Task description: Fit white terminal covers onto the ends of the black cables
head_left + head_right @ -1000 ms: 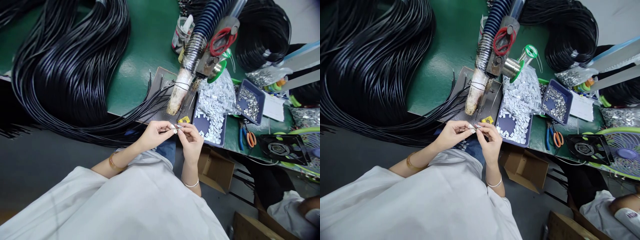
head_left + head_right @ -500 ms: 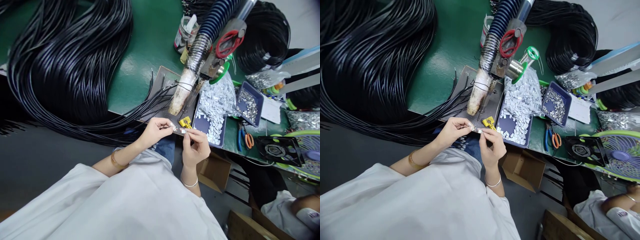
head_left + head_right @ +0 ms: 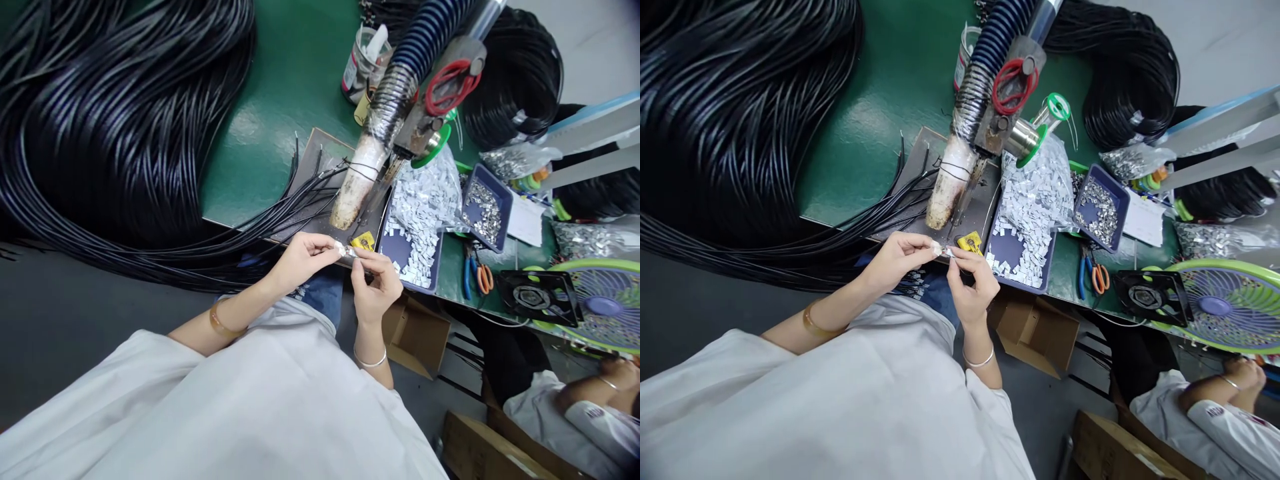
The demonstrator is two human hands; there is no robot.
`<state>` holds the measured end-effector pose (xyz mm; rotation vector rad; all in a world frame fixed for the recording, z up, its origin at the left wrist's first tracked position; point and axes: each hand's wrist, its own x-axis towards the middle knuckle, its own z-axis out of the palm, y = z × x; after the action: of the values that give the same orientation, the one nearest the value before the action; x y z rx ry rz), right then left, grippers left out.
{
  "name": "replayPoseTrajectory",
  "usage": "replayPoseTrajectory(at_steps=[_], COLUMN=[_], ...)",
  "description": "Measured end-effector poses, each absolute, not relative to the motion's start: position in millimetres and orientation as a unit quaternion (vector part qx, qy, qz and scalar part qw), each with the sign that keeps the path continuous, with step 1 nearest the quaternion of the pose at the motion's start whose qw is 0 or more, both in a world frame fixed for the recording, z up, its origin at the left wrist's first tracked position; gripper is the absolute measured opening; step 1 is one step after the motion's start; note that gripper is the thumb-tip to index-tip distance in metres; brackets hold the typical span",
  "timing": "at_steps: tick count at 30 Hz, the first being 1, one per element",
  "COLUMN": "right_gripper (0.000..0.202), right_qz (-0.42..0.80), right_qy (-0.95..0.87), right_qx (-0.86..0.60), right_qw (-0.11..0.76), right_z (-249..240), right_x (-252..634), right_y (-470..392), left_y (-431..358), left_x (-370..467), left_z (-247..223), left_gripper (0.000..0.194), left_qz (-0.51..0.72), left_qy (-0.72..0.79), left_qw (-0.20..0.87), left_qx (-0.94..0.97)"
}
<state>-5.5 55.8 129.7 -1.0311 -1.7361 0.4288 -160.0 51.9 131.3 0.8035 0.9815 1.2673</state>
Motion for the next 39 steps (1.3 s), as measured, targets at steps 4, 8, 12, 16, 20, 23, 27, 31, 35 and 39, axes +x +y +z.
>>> replayPoseTrajectory(at_steps=[4,8,12,16,20,23,27,31,35,39], right_gripper=[0.004,0.005,0.009,0.011,0.008,0.007,0.006,0.005,0.005,0.005], right_qz=[0.133,0.107,0.089,0.125,0.126,0.124,0.149,0.179,0.198,0.175], right_qy=[-0.752,-0.751,-0.737,-0.739,-0.735,-0.734,-0.723,-0.709,-0.707,-0.730], right_qx=[-0.422,-0.426,-0.446,-0.445,-0.454,-0.455,-0.459,-0.474,-0.470,-0.456], right_qw=[0.488,0.494,0.500,0.490,0.488,0.489,0.494,0.491,0.490,0.478], right_z=[128,127,126,128,133,136,134,132,134,135], right_x=[-4,-6,-9,-11,-13,-14,-12,-9,-7,-6], right_y=[58,59,58,59,60,59,56,55,55,57], left_y=[53,56,59,61,61,60,59,58,57,58], left_x=[-158,-155,-153,-151,-150,-150,-151,-152,-155,-158], left_z=[134,137,139,142,144,143,138,135,135,137], left_gripper=[0.011,0.007,0.006,0.006,0.009,0.010,0.009,0.008,0.009,0.008], left_qz=[0.549,0.564,0.574,0.584,0.589,0.593,0.583,0.572,0.565,0.563], left_qy=[0.440,0.455,0.477,0.484,0.492,0.486,0.480,0.485,0.494,0.487], left_qw=[0.620,0.598,0.576,0.566,0.555,0.551,0.554,0.551,0.535,0.518], left_qx=[0.348,0.342,0.332,0.322,0.322,0.330,0.349,0.366,0.388,0.421])
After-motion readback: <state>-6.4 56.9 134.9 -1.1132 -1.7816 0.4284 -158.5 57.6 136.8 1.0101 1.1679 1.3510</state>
